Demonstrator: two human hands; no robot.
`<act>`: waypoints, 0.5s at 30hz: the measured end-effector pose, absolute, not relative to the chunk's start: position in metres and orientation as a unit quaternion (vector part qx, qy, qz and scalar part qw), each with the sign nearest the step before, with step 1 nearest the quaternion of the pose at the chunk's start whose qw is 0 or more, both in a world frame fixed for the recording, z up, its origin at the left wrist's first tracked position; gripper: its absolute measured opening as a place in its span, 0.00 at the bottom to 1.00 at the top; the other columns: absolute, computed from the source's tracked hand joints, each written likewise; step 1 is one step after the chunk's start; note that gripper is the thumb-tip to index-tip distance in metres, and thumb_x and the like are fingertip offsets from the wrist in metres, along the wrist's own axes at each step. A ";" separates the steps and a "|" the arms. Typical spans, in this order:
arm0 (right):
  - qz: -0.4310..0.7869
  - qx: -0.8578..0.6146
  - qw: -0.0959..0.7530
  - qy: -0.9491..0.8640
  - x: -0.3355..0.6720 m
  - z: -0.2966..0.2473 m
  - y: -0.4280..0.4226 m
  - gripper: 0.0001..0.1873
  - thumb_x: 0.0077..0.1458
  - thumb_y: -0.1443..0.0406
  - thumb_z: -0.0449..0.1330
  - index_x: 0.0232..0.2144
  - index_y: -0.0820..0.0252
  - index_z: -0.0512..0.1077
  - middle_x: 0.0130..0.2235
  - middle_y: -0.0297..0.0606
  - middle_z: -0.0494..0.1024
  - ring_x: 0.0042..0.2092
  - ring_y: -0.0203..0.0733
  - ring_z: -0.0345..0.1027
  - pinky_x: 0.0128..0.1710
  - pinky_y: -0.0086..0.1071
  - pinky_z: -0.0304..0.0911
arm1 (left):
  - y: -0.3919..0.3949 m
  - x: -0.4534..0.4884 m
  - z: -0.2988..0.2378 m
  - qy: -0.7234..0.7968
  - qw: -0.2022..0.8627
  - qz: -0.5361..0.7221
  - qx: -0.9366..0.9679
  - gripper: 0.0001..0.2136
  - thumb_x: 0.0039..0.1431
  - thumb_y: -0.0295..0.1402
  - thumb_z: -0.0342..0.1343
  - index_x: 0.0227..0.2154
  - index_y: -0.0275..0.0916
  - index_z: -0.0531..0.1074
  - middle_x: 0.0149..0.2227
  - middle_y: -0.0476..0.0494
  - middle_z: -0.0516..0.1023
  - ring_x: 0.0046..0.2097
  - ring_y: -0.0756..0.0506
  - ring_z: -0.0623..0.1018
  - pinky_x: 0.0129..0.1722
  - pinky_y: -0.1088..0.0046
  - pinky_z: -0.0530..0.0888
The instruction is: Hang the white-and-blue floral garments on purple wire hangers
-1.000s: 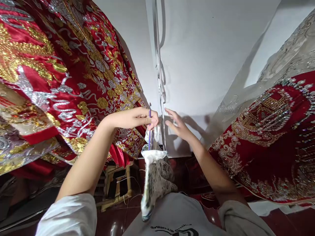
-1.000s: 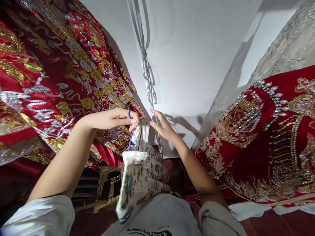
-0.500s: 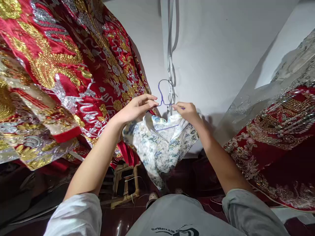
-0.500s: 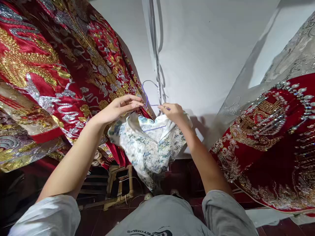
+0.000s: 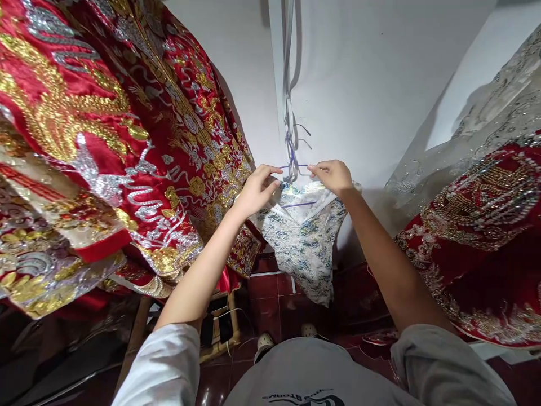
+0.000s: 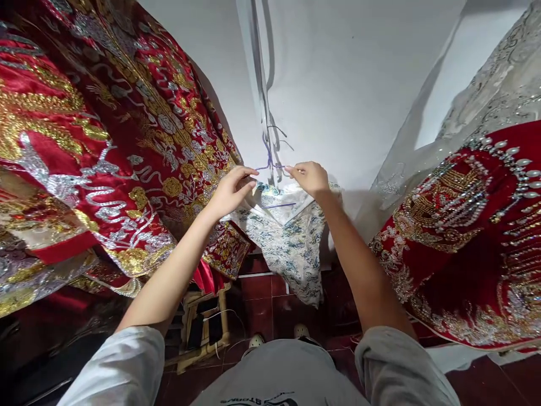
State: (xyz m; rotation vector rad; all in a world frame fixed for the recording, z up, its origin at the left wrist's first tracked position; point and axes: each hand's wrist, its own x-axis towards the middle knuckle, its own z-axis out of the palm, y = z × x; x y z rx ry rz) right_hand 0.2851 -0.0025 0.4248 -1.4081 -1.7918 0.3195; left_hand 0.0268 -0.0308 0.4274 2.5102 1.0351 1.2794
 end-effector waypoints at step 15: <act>0.033 -0.464 0.491 -0.737 0.296 0.366 -0.010 0.14 0.62 0.63 0.57 0.47 0.54 0.79 0.46 0.41 0.82 0.51 0.49 0.73 0.53 0.43 0.67 | -0.029 0.103 0.234 0.513 0.303 0.669 0.444 0.20 0.55 0.48 0.65 0.27 0.41 0.61 0.25 0.54 0.61 0.29 0.50 0.63 0.31 0.74 0.63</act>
